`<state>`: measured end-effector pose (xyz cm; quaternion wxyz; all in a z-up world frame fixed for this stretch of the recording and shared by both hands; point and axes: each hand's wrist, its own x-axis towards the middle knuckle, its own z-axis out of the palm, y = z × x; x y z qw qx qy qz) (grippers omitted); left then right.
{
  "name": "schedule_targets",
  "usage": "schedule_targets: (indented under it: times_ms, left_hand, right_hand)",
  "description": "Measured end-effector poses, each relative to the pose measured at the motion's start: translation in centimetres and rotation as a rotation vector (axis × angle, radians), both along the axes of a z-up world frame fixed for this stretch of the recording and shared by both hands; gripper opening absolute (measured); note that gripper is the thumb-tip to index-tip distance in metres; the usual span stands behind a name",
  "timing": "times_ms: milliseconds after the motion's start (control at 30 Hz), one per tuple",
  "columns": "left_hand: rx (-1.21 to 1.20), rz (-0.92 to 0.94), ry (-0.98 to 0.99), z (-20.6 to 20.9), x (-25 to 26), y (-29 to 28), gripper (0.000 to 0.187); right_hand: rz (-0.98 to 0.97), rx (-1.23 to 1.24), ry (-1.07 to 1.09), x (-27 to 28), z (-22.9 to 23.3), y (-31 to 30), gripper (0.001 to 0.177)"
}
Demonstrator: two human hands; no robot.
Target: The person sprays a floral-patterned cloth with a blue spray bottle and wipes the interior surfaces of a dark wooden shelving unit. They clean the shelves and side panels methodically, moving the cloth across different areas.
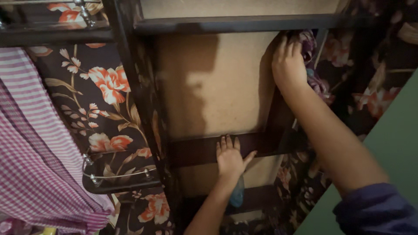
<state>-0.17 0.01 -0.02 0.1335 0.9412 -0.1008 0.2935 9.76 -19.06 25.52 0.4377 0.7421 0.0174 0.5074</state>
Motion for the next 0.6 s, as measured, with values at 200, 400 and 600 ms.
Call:
schedule_targets:
  times_ms: [200, 400, 600]
  left_hand:
    - [0.014, -0.022, 0.007, 0.4, -0.1, 0.2, 0.098]
    - [-0.02, -0.032, 0.01, 0.4, -0.3, 0.3, 0.098]
    - [-0.048, -0.023, -0.015, 0.2, -0.4, 0.2, 0.096]
  right_hand:
    - [0.033, 0.071, -0.002, 1.7, -0.4, 0.2, 0.055]
    - [0.099, 0.148, 0.047, -0.4, -2.3, 1.0, 0.062]
    - [-0.006, 0.068, 0.019, -1.3, -4.9, 1.2, 0.063]
